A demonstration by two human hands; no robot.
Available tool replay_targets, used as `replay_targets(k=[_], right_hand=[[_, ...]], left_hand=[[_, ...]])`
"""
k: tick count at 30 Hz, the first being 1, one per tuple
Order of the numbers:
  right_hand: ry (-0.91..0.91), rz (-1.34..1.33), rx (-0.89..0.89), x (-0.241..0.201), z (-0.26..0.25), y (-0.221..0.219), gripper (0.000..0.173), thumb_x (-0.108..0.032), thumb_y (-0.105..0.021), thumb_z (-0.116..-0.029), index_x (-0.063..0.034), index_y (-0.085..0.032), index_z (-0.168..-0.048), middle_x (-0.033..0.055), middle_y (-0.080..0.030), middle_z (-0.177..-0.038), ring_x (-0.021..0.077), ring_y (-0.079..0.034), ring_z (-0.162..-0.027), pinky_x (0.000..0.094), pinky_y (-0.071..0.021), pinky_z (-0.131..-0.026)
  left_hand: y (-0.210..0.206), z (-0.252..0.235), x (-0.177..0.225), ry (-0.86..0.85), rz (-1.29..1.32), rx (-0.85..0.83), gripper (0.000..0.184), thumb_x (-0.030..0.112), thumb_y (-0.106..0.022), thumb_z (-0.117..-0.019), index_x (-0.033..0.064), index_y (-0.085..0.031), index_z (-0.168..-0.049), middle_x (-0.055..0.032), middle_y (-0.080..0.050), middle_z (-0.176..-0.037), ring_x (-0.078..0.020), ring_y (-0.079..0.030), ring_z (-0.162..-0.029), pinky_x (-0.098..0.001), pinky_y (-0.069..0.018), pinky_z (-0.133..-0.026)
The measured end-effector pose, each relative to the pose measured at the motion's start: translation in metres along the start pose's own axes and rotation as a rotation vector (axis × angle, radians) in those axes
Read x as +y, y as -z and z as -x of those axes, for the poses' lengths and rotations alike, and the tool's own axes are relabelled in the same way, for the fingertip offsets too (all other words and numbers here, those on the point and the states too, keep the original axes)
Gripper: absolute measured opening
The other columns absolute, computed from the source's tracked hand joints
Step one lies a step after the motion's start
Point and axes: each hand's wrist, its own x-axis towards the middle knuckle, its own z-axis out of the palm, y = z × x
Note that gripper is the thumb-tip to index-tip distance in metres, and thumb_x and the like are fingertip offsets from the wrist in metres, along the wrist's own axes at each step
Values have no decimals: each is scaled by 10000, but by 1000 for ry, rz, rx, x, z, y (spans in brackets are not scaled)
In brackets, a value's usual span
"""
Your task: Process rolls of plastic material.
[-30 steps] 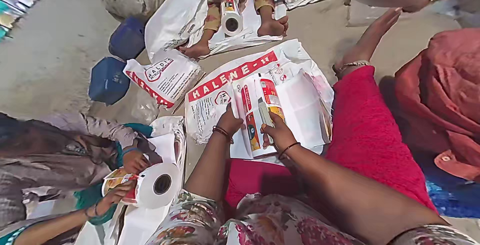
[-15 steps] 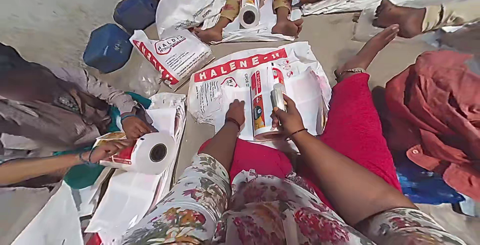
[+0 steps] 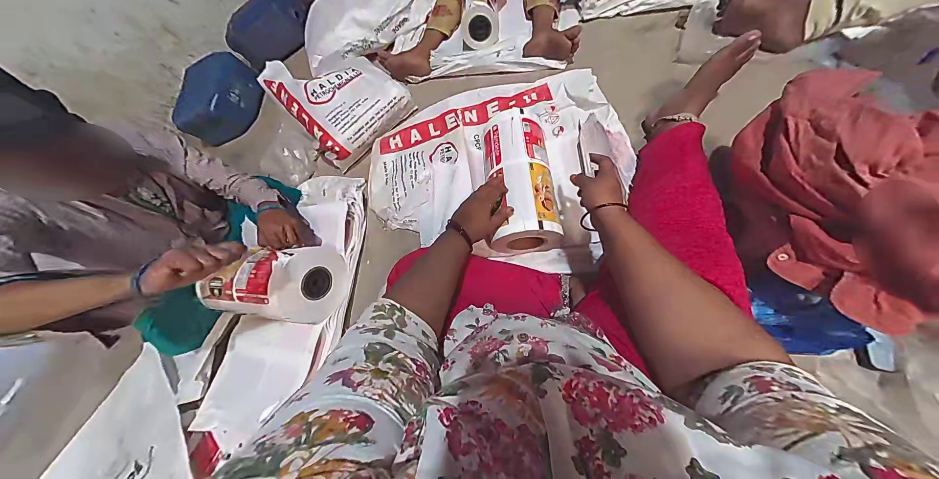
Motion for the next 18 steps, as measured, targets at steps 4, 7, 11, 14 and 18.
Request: replay_targets(k=[4,7,11,14,18], right_hand=[[-57,-34,-103,9,-5,-8,496,-106,-629,-967,-96,-509,-1448,199,-647,-1259,315,-694,-965,517,-578,-826],[-101,-35,-182,19,-7,-20,461,-71,-626,-936,-87,-556,-1392,186,-665,-1228,326,-681,-1065,553,-569,-900],[-46,-14,-191,15,-5,-22,450,-104,-637,-954,-92,-532,-1392,147,-705,-1189,309,-698,-1050,546,-566,-901],[-78,-51,-202,14,-3,-20,480,-112,-621,-967,-104,-485,-1426,148,-704,-1185,306,-706,-1029,535,-576,-884],[-112,-113,-218,14,-7,-20,506,-88,-603,-968,-105,-455,-1451,165,-693,-1189,295,-718,-1001,514,-597,-863]], left_hand=[[6,-5,-1,-95,-64,-30,503,396,-619,-997,116,-611,-1415,-187,-383,-1628,-368,-348,-1520,-518,-314,-1236],[10,-14,3,-111,-110,-83,497,405,-619,-999,154,-598,-1427,-168,-353,-1648,-351,-281,-1554,-503,-272,-1260],[15,-22,6,-99,-151,-130,537,437,-595,-1015,185,-545,-1486,-149,-307,-1676,-350,-274,-1558,-520,-324,-1229],[12,-20,5,-83,-152,-105,552,432,-613,-1007,142,-550,-1472,-148,-322,-1670,-330,-390,-1506,-504,-412,-1171],[6,-17,-11,-92,-64,-29,574,448,-618,-976,38,-605,-1377,-160,-398,-1627,-310,-460,-1462,-507,-446,-1149]])
